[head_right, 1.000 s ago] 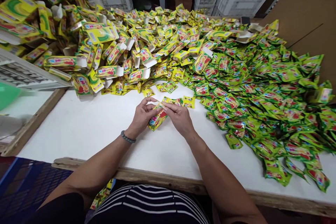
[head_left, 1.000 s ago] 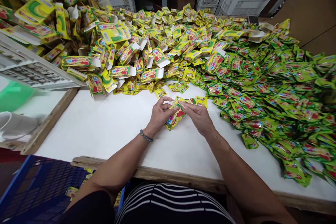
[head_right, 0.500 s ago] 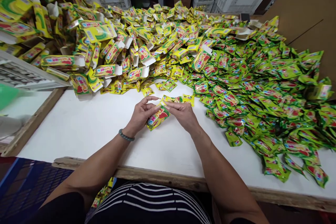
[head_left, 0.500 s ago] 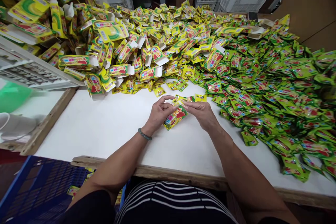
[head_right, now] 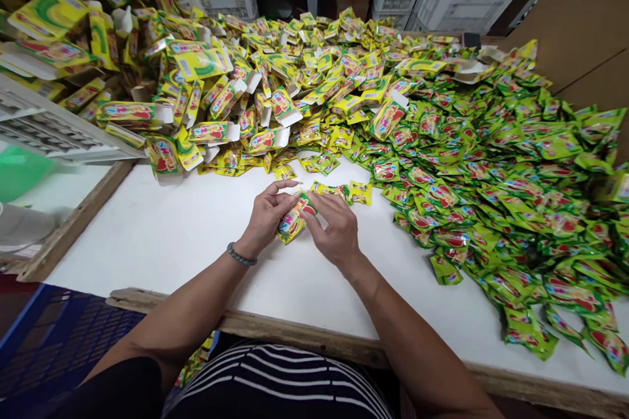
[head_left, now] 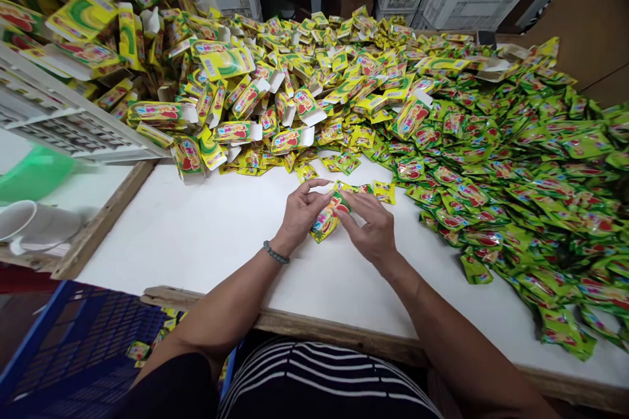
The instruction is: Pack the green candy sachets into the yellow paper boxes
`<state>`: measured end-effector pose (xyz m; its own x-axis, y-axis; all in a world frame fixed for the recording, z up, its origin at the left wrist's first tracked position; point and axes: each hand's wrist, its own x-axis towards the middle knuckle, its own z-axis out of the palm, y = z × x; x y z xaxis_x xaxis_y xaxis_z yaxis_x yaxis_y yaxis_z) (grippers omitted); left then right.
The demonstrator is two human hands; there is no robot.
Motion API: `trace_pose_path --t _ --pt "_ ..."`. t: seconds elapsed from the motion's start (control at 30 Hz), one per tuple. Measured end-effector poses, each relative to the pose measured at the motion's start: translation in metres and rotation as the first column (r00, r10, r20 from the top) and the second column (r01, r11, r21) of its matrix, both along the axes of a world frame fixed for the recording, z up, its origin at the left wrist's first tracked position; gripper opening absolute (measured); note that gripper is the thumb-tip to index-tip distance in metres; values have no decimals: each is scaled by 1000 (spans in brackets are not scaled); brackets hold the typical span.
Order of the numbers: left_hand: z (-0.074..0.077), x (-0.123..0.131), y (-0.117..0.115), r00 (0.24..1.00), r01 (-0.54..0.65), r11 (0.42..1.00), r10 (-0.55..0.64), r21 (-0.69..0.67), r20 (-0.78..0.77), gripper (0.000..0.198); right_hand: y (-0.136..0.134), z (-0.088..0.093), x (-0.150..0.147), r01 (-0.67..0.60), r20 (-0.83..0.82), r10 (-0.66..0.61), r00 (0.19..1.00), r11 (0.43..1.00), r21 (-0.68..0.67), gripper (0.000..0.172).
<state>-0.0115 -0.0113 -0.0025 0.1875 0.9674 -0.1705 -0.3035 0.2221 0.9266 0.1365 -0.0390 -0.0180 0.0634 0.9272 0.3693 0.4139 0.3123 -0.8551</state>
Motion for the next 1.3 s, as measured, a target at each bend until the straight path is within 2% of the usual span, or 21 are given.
trace_pose_path --t 0.13,0.23,0.3,0.37,0.4,0.47,0.5,0.53,0.57,0.6,0.63,0.7,0.73,0.8,0.87,0.93,1.03,1.13,1.2,1.27,1.3 --pt "1 2 0 999 -40 999 40 -18 4 53 -4 -5 -13 88 -94 -102 990 986 -142 41" --pt "0 -1 2 999 -33 999 32 -26 -4 56 -3 -3 -11 62 -137 -83 987 987 -147 33" --pt "1 -4 2 999 16 999 -17 -34 -41 55 -2 -1 -6 25 -153 -44 987 992 -123 23" --pt "1 -8 2 978 172 984 -176 -43 -108 52 4 -1 2 34 -159 -55 986 991 -133 29" --pt "2 -10 1 940 305 951 -309 -48 -148 49 9 -2 6 69 -148 -91 985 986 -150 31" --pt "1 -12 -1 776 595 802 -591 -58 -218 42 26 -7 15 164 -102 -186 977 968 -192 31" --pt "1 -13 -1 690 691 721 -681 -57 -246 40 37 -10 19 206 -66 -225 972 956 -210 29" --pt "0 -14 -1 639 738 673 -720 -47 -270 38 51 -12 22 220 -23 -230 973 951 -217 28" --pt "-2 -15 -1 637 740 672 -713 -30 -293 37 65 -15 24 219 50 -213 976 953 -209 26" --pt "-3 -16 1 670 705 709 -671 -10 -317 36 80 -17 26 188 151 -160 975 964 -189 28" --pt "-5 -18 3 723 640 768 -597 10 -348 35 94 -19 28 107 277 -54 959 978 -179 37" --pt "-9 -22 9 800 477 878 -413 43 -436 33 118 -21 32 -16 507 137 851 972 -235 55" --pt "-12 -24 13 813 396 916 -316 65 -489 31 127 -22 34 -41 568 191 801 963 -266 55" --pt "-16 -26 19 799 258 957 -134 133 -587 22 137 -24 40 -16 611 203 765 955 -297 45" --pt "-21 -26 23 752 162 966 11 201 -659 14 140 -27 47 19 622 166 765 960 -280 42" --pt "-23 -21 25 683 95 962 123 255 -720 10 136 -29 51 -11 628 164 761 971 -240 44" --pt "-20 -6 29 554 96 946 209 311 -806 14 127 -32 51 -81 607 189 772 976 -200 41" --pt "-17 14 37 409 166 935 222 312 -885 22 116 -31 44 -17 591 126 797 983 -185 31" --pt "-18 24 43 307 201 943 196 265 -931 25 105 -30 38 23 606 109 788 978 -206 26" --pt "-21 29 48 271 231 953 133 199 -953 24 93 -28 33 33 618 140 774 965 -261 21" --pt "-23 30 50 294 247 953 98 175 -951 23 86 -27 32 31 608 152 779 959 -280 19"
